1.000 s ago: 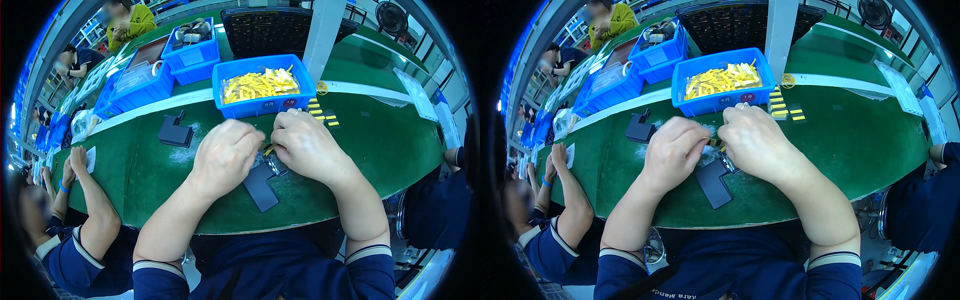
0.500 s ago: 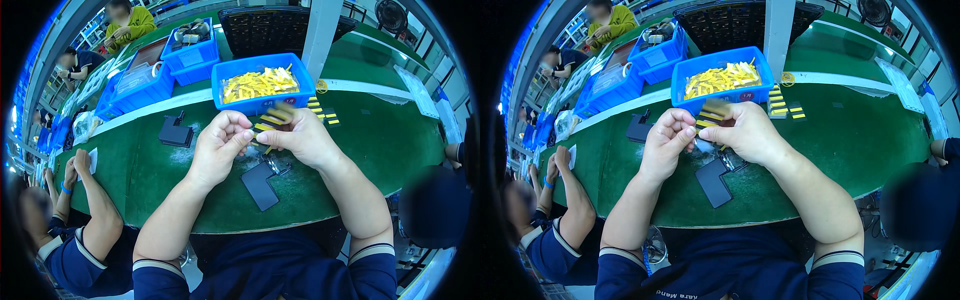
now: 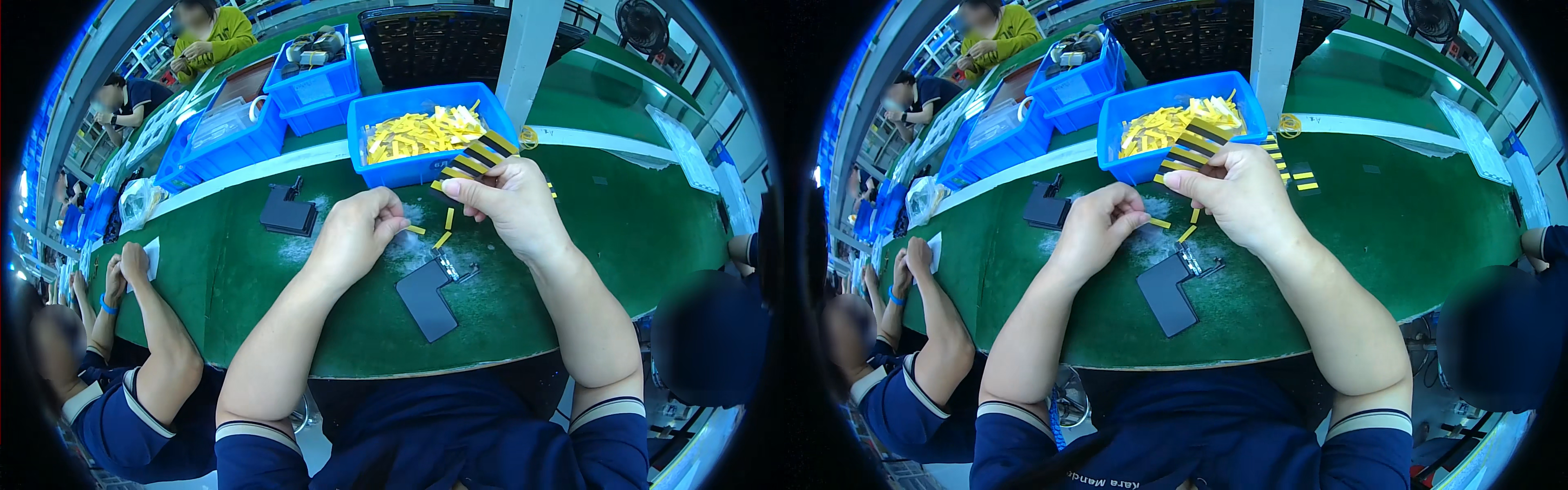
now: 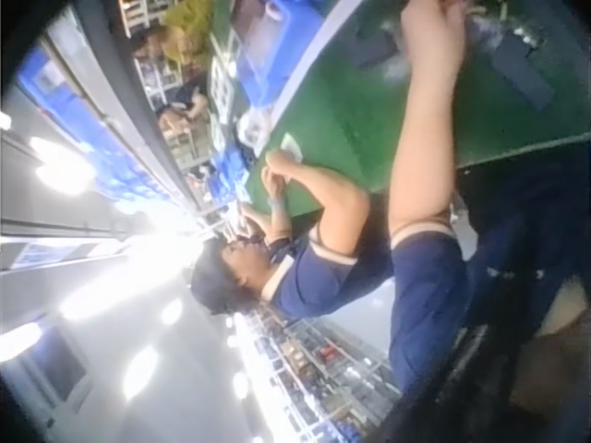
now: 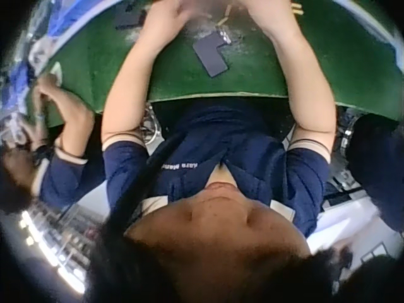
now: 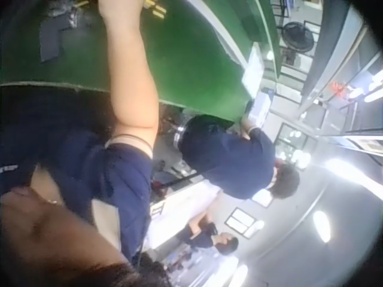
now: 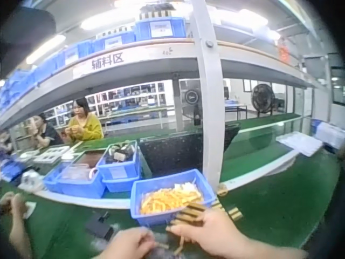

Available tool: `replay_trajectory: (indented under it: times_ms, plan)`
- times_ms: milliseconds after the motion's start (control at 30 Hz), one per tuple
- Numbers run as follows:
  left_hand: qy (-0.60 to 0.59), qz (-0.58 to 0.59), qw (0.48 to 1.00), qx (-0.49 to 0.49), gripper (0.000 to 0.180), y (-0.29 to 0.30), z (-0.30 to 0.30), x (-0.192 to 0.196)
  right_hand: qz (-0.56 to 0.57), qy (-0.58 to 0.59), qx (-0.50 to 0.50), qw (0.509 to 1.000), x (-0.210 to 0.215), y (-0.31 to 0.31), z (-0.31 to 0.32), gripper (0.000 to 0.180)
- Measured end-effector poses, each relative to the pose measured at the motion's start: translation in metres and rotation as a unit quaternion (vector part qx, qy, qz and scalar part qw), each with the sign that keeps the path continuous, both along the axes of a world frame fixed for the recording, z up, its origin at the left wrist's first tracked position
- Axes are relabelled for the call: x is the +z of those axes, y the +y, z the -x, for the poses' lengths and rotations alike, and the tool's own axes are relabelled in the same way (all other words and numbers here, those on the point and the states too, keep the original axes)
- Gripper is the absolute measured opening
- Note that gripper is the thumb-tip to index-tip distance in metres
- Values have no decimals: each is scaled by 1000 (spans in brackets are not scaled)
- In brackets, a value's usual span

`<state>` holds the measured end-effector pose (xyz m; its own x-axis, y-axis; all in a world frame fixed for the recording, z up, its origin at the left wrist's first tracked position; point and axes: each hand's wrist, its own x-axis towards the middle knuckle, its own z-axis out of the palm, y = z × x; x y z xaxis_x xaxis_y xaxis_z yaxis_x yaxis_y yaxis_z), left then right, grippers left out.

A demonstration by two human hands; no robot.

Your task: The person sits at a green workbench in a factory setting, repeatedly picking up small black rectangular components and yellow adhesive strips. They peel the backing from the yellow strips and carefully apply them to the black components, stacking the finished items on the table.

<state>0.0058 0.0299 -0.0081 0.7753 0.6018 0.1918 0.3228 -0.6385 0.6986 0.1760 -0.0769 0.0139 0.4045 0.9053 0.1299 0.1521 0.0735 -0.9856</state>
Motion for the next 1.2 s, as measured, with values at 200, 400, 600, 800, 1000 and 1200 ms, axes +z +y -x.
replay_trajectory:
  times_ms: [200,400,600,800,1000,1200]
  plan:
    - [75,-204,976,20,22,3,0,-4,-19,-62,-9,998,-3,0,4,25]
    - [118,-228,963,-77,70,-58,5,19,-49,-159,-35,985,-10,1,0,20]
    - [90,-177,976,-88,69,-62,8,9,-135,-106,-50,984,0,-2,15,14]
    - [-101,278,955,-17,30,-37,1,8,-243,-199,-38,949,-3,-4,16,13]
    - [-254,405,878,-31,19,-36,3,9,-215,-222,-64,949,0,-5,21,12]
    - [-222,455,862,-27,14,-32,4,8,-232,-168,-49,957,4,-8,23,12]
